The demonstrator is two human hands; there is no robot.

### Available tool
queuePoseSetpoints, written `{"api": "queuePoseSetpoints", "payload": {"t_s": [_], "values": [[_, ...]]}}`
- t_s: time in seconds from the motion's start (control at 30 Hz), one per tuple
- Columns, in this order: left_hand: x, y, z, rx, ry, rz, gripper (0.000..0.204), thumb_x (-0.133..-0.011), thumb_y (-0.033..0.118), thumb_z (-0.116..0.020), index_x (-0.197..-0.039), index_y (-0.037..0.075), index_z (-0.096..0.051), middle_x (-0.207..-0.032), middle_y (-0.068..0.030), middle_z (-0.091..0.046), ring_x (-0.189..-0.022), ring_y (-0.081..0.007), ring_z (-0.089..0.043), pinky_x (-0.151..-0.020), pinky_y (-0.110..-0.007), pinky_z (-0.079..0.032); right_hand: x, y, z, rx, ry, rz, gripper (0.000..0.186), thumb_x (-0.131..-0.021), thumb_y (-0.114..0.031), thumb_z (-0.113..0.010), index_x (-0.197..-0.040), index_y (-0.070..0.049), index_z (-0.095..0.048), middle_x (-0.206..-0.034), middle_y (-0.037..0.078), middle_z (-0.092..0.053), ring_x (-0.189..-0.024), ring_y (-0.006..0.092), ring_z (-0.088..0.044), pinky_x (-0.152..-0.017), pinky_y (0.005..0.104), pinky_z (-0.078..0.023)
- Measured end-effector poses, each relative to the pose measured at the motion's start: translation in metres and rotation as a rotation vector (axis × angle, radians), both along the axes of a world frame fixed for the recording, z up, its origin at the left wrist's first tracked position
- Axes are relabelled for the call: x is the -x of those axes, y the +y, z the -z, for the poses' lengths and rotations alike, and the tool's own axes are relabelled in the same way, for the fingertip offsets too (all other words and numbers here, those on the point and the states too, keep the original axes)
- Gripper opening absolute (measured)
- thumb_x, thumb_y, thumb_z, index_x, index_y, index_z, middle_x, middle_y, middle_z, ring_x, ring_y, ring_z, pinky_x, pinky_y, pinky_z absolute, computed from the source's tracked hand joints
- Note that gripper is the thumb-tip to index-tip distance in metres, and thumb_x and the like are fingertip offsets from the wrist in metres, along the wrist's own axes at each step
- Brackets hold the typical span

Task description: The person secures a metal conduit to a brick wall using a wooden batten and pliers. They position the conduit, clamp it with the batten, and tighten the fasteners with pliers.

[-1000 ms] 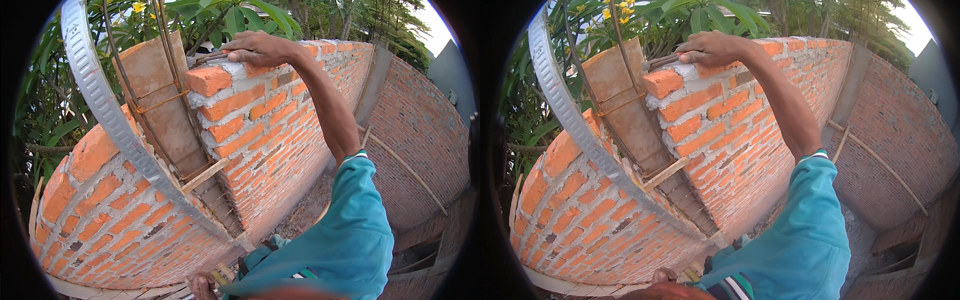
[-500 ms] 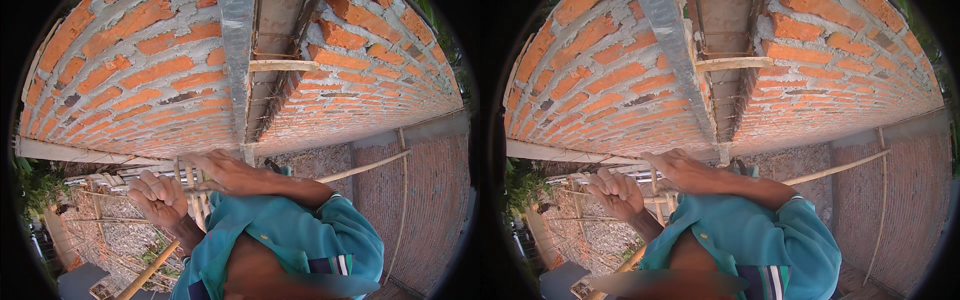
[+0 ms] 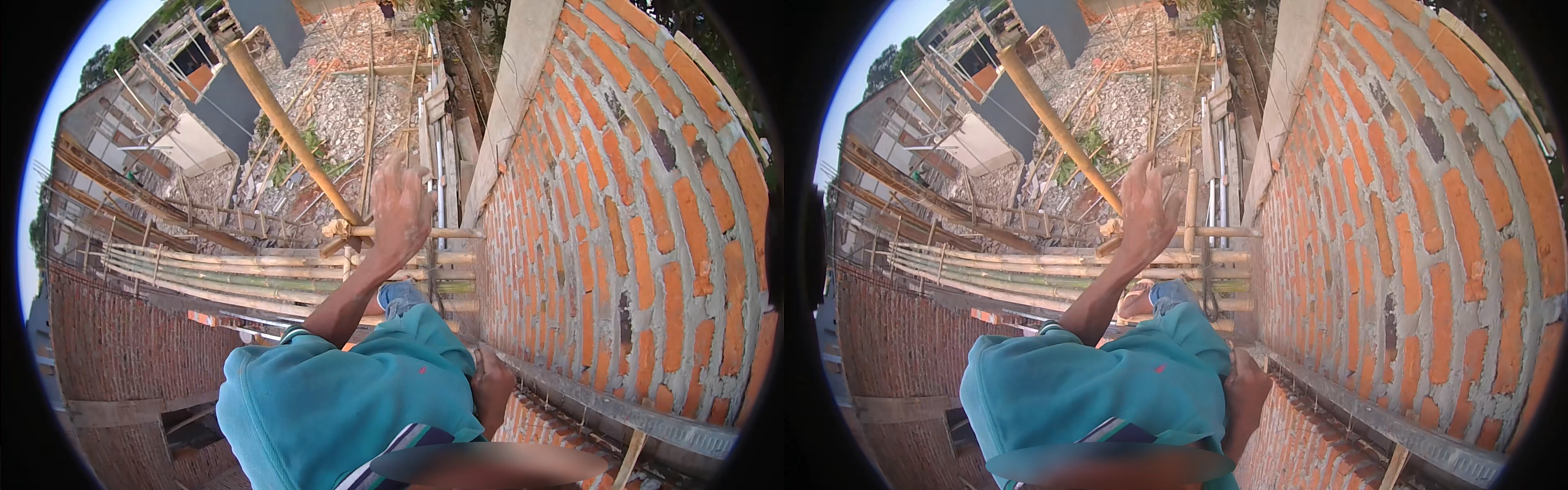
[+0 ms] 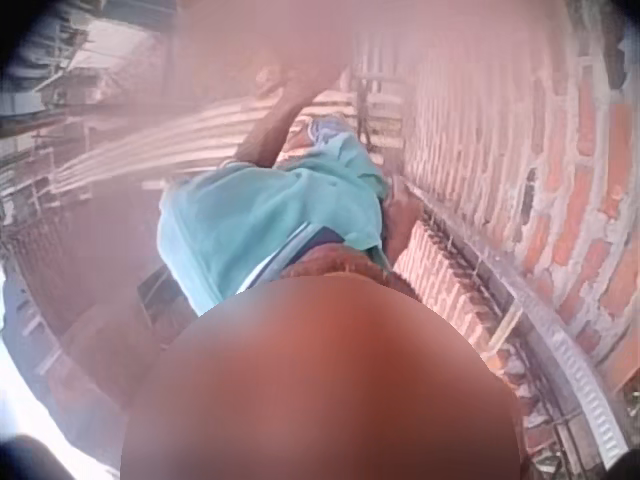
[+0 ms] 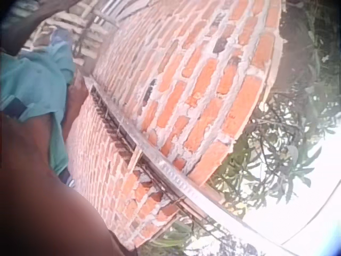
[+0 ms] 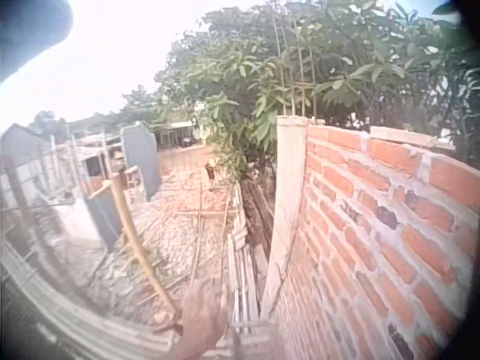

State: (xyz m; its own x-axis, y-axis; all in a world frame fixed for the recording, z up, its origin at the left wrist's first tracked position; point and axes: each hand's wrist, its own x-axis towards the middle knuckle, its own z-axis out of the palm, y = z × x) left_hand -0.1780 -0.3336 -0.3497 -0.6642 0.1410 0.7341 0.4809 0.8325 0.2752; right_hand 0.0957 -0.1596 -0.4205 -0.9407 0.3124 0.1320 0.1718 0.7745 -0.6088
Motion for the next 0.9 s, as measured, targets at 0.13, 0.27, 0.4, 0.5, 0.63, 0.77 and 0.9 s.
{"api": "queuePoseSetpoints", "payload": {"t_s": [0.13, 0.27, 0.4, 0.5, 0.63, 0.77, 0.9], "values": [[-0.086, 0.006, 0.022, -0.104, -1.125, 0.964, 0.027, -0.107, 0.028, -0.055, -0.125, 0.008, -0.059, -0.128, -0.0200, -0.063, -0.122, -0.0399, -0.061, -0.101, -0.050, -0.049, 0.034, 0.004, -0.006, -0.063, -0.111, -0.264, 0.013, -0.097, -0.017, -0.065, -0.097, -0.006, -0.071, -0.088, 0.019, -0.073, -0.078, 0.0414, -0.070, -0.065, 0.0493, -0.054], [-0.129, 0.004, 0.058, -0.162, -1.259, 0.917, 0.028, -0.108, 0.028, -0.055, -0.125, 0.007, -0.060, -0.111, -0.0207, -0.069, -0.107, -0.0423, -0.066, -0.091, -0.052, -0.051, 0.057, 0.019, -0.018, -0.099, 0.029, -0.360, 0.014, -0.094, -0.016, -0.071, -0.098, -0.003, -0.070, -0.086, 0.018, -0.070, -0.075, 0.0391, -0.068, -0.064, 0.0473, -0.053], [-0.135, -0.015, 0.073, -0.311, -1.201, 0.848, 0.026, -0.108, 0.026, -0.055, -0.120, 0.005, -0.064, -0.105, -0.0192, -0.071, -0.102, -0.0365, -0.068, -0.088, -0.048, -0.052, 0.068, 0.018, -0.021, 0.152, 0.231, -0.207, 0.017, -0.089, -0.010, -0.076, -0.100, 0.001, -0.069, -0.082, 0.014, -0.066, -0.071, 0.0319, -0.065, -0.063, 0.0426, -0.051], [-0.142, -0.021, 0.069, -0.488, -1.129, 0.836, 0.026, -0.108, 0.026, -0.057, -0.117, 0.003, -0.065, -0.103, -0.0163, -0.071, -0.097, -0.0294, -0.069, -0.086, -0.044, -0.052, 0.073, 0.001, -0.014, 0.500, 0.271, -0.019, 0.020, -0.092, -0.006, -0.076, -0.106, 0.007, -0.069, -0.085, 0.011, -0.068, -0.070, 0.0182, -0.064, -0.060, 0.0328, -0.051], [-0.154, -0.022, 0.057, -0.579, -0.986, 0.726, 0.028, -0.108, 0.028, -0.058, -0.114, 0.001, -0.065, -0.096, -0.0119, -0.069, -0.094, -0.0235, -0.067, -0.085, -0.042, -0.052, 0.077, -0.013, -0.007, 0.670, 0.320, -0.003, 0.026, -0.099, -0.009, -0.072, -0.113, 0.012, -0.069, -0.079, 0.009, -0.066, -0.064, 0.0107, -0.058, -0.054, 0.0261, -0.048], [-0.161, -0.027, 0.048, -0.649, -1.055, 0.631, 0.029, -0.108, 0.030, -0.059, -0.109, 0.002, -0.065, -0.087, -0.0072, -0.065, -0.084, -0.0174, -0.065, -0.076, -0.036, -0.052, 0.081, -0.017, -0.006, 0.696, 0.290, -0.081, 0.024, -0.095, -0.007, -0.074, -0.112, 0.011, -0.072, -0.080, 0.012, -0.071, -0.065, 0.0141, -0.063, -0.056, 0.0287, -0.051], [-0.164, -0.032, 0.042, -0.722, -1.102, 0.628, 0.027, -0.108, 0.030, -0.058, -0.107, 0.004, -0.065, -0.081, -0.0021, -0.061, -0.074, -0.0107, -0.060, -0.066, -0.031, -0.048, 0.084, -0.025, -0.004, 0.458, 0.318, -0.186, 0.022, -0.094, -0.007, -0.075, -0.107, 0.011, -0.074, -0.082, 0.017, -0.073, -0.065, 0.0199, -0.066, -0.058, 0.0323, -0.052]]}}
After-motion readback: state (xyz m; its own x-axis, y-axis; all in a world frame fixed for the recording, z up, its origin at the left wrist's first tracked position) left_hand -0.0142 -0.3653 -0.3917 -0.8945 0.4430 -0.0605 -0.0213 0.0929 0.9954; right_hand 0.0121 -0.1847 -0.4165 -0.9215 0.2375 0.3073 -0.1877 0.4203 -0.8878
